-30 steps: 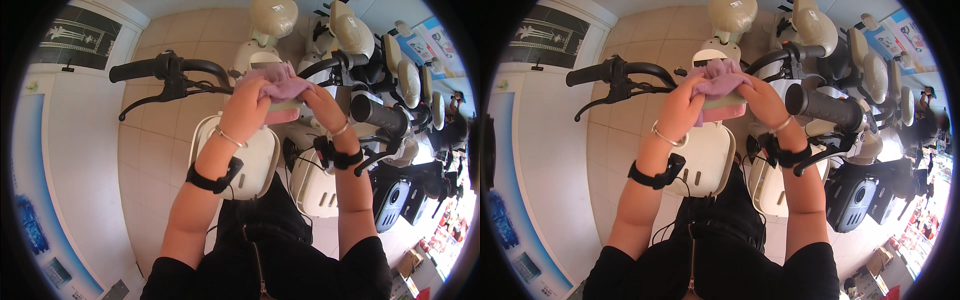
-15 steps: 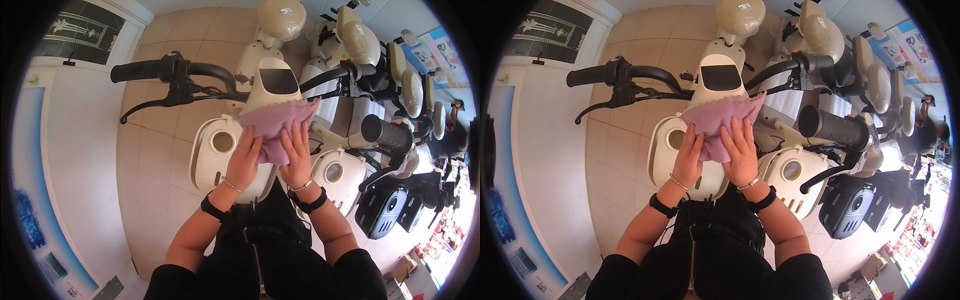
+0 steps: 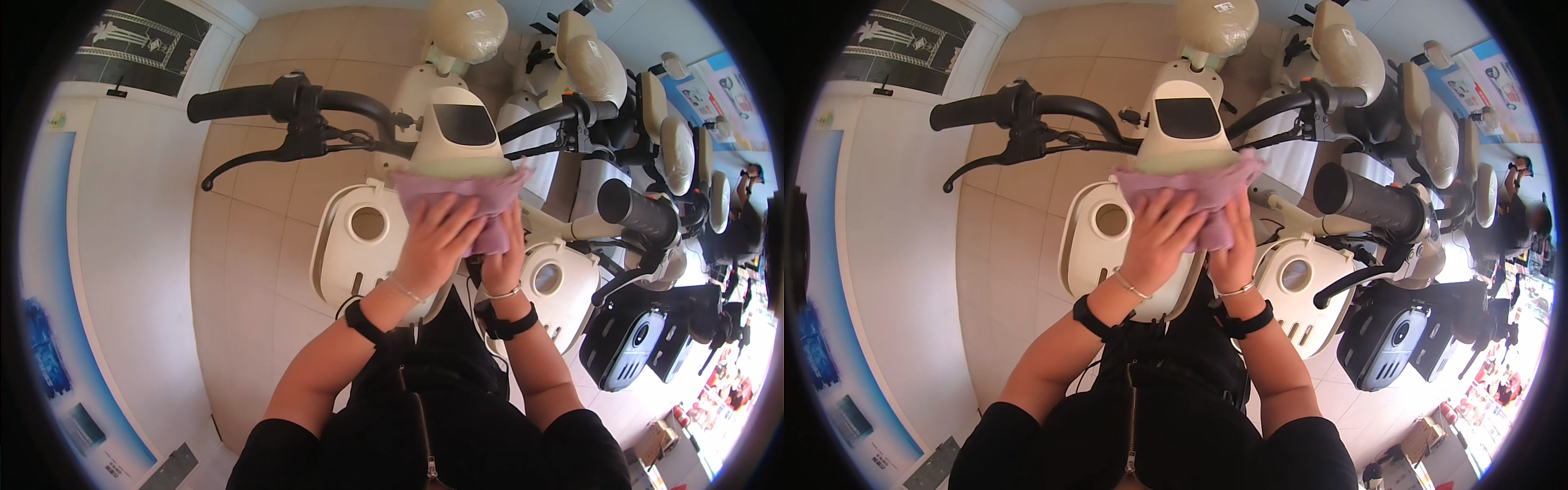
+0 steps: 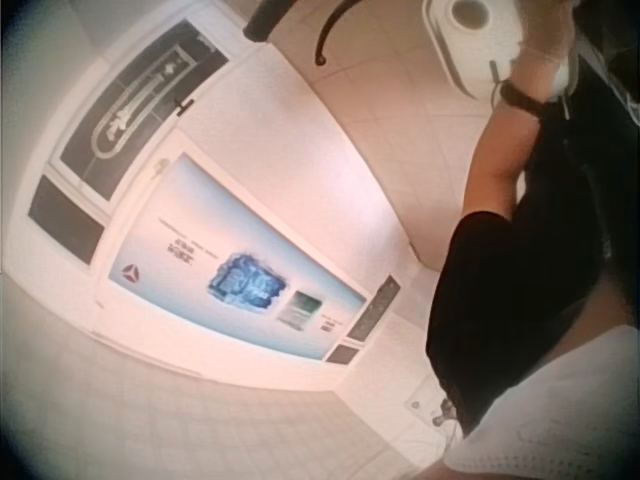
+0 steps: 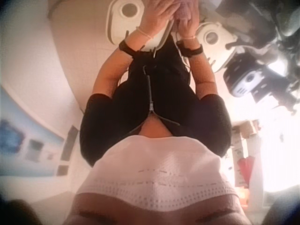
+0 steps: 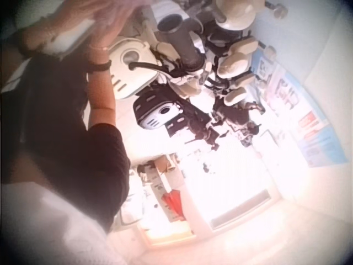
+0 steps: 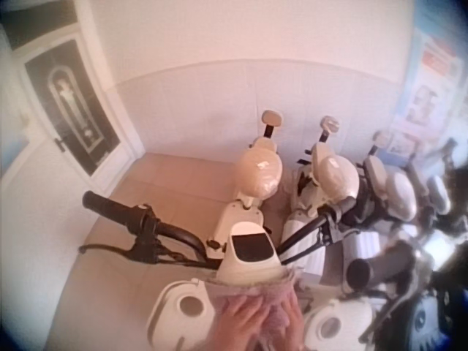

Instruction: The person cleans various parts of several small electric vehicles using a purple cloth, wiping the front windshield and exterior body panels.

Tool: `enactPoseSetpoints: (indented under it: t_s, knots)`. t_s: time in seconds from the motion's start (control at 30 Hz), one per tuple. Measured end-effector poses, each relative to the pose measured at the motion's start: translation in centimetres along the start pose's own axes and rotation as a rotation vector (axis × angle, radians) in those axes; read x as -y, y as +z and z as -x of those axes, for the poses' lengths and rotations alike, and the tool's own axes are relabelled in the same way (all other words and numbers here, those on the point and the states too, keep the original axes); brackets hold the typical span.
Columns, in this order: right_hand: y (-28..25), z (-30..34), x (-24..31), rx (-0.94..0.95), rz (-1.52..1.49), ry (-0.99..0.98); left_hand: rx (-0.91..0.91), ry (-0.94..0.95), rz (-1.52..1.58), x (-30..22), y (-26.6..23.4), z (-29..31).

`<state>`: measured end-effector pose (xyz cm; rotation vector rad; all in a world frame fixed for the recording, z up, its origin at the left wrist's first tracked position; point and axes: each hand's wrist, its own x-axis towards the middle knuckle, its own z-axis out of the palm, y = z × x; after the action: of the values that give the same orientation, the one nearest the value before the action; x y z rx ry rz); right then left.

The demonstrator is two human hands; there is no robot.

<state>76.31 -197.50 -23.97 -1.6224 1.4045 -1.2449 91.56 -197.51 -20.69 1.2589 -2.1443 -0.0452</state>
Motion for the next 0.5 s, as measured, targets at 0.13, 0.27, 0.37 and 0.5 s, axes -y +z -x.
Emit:
enactPoseSetpoints:
  t_s: [0.13,0.27,0.37,0.5]
  knots:
    - [0.9,0.6,0.6,-0.031,-0.105,0.008,-0.004,0.099,-0.046,-0.4,-0.2,-1.8]
    - [1.9,1.4,1.8,-0.061,-0.213,0.023,-0.048,0.231,0.086,1.9,-2.7,-1.9]
    - [3.0,1.2,4.6,0.011,-0.012,-0.181,-0.103,0.191,0.107,3.1,-6.8,-1.9]
    - [6.5,-1.8,8.2,0.045,-0.06,-0.38,-0.256,0.207,-0.204,3.5,-13.4,-3.2]
